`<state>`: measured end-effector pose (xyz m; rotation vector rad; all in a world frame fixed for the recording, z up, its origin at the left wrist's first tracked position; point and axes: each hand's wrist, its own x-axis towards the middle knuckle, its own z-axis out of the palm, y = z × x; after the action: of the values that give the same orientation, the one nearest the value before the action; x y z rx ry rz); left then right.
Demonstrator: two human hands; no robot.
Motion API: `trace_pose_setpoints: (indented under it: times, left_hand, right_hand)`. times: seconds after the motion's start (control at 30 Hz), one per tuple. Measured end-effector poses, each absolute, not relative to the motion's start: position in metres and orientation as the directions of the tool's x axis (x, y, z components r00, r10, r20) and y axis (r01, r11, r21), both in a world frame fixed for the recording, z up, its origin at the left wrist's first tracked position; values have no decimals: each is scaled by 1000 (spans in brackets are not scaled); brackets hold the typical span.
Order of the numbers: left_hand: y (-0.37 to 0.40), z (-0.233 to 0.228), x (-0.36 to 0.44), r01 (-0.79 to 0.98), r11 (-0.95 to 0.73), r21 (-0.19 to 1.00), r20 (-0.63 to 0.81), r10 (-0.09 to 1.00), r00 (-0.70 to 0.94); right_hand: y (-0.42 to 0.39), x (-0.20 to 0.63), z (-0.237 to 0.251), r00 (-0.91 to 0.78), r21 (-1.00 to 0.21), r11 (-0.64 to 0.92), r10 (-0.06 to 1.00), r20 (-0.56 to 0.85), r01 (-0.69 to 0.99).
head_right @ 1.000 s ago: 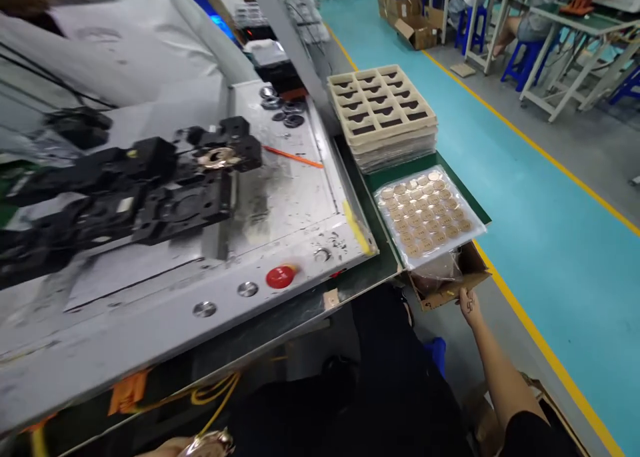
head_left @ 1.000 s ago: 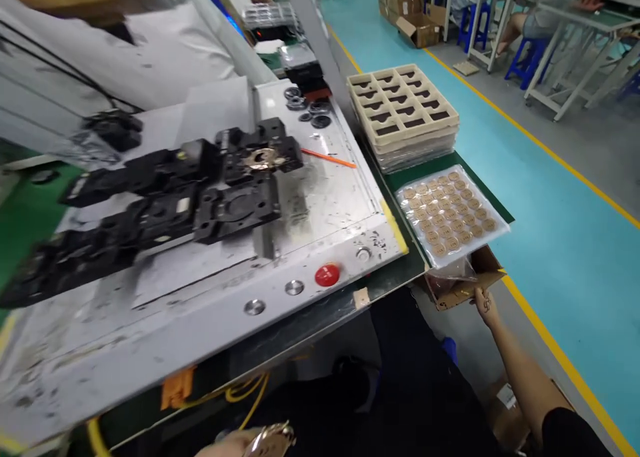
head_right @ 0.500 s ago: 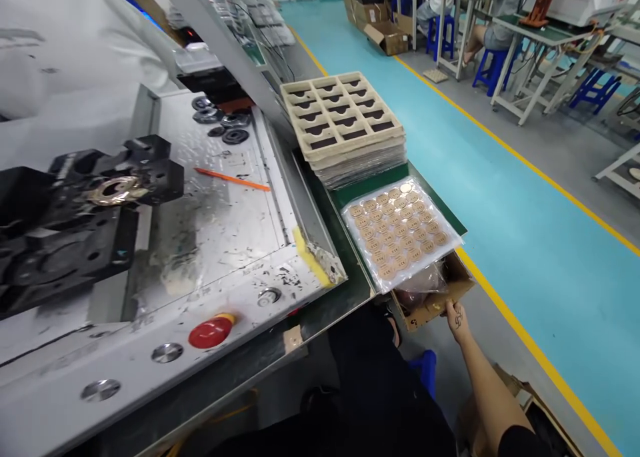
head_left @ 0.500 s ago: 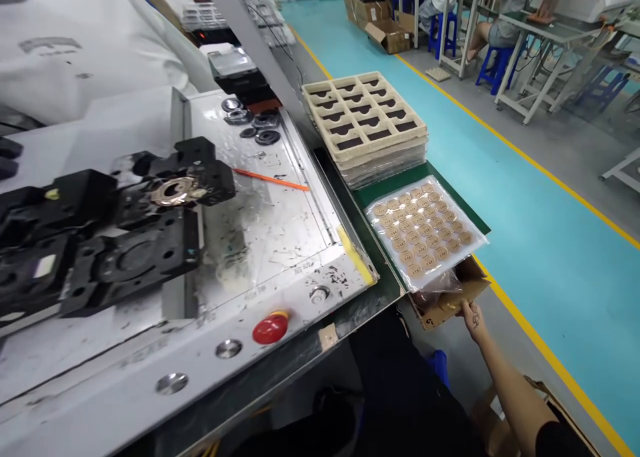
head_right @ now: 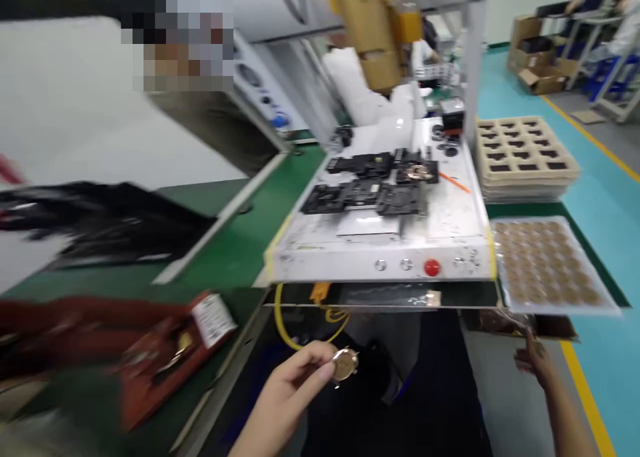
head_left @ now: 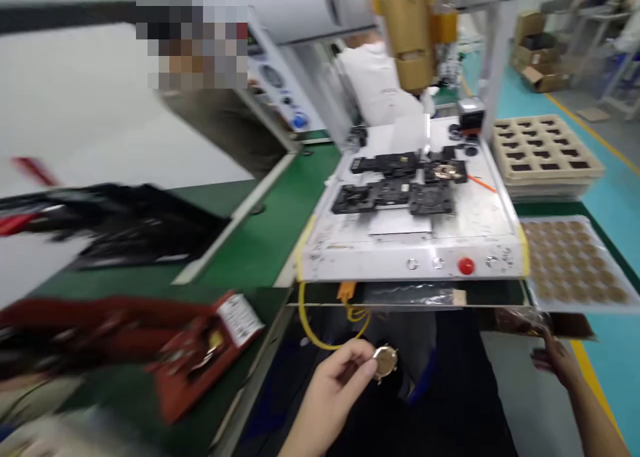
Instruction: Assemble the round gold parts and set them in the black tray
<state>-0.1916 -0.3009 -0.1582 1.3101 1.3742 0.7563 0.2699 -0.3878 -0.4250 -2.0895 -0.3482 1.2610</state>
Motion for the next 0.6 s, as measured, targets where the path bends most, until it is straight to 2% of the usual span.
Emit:
trace_pose_setpoints:
  times: [0.07, 0.13, 0.2, 0.27, 0.3, 0.37, 0.47, 0.6]
  left_hand:
    - [-304, -159, -199, 238, 223, 945, -264, 951, 158]
    - [-307, -162, -203, 179, 238, 955, -269, 948, 172]
    - [-309, -162, -204, 139, 248, 959, -273, 941, 202]
    - [-311, -160, -204, 134, 257, 957, -283, 929, 239]
    - [-312, -158, -204, 143, 257, 956, -287, 923, 257]
    - [-314, -149, -206, 154, 251, 956, -286, 916, 282]
    - [-322, -133, -215, 109, 240, 965, -261, 927, 269]
    - [-345, -117, -229, -17, 231, 973, -228, 966, 124]
  right_hand:
    - [-371, 253, -402, 387, -627, -779, 574, -722, -13]
    - [-355, 216, -366, 236, -678, -729, 677, -697, 91]
    - [-342, 163, -319, -32, -837, -489, 859, -511, 244]
    - [-333, 104, -268, -246, -944, -257, 920, -304, 205]
    - [-329, 77, -245, -321, -972, -199, 919, -230, 126]
    - [-322, 32, -207, -439, -983, -184, 883, -163, -6]
    - [-314, -8, -177, -501, -976, -219, 846, -182, -17]
    - [-311, -26, -173, -582, -978, -206, 793, -181, 22]
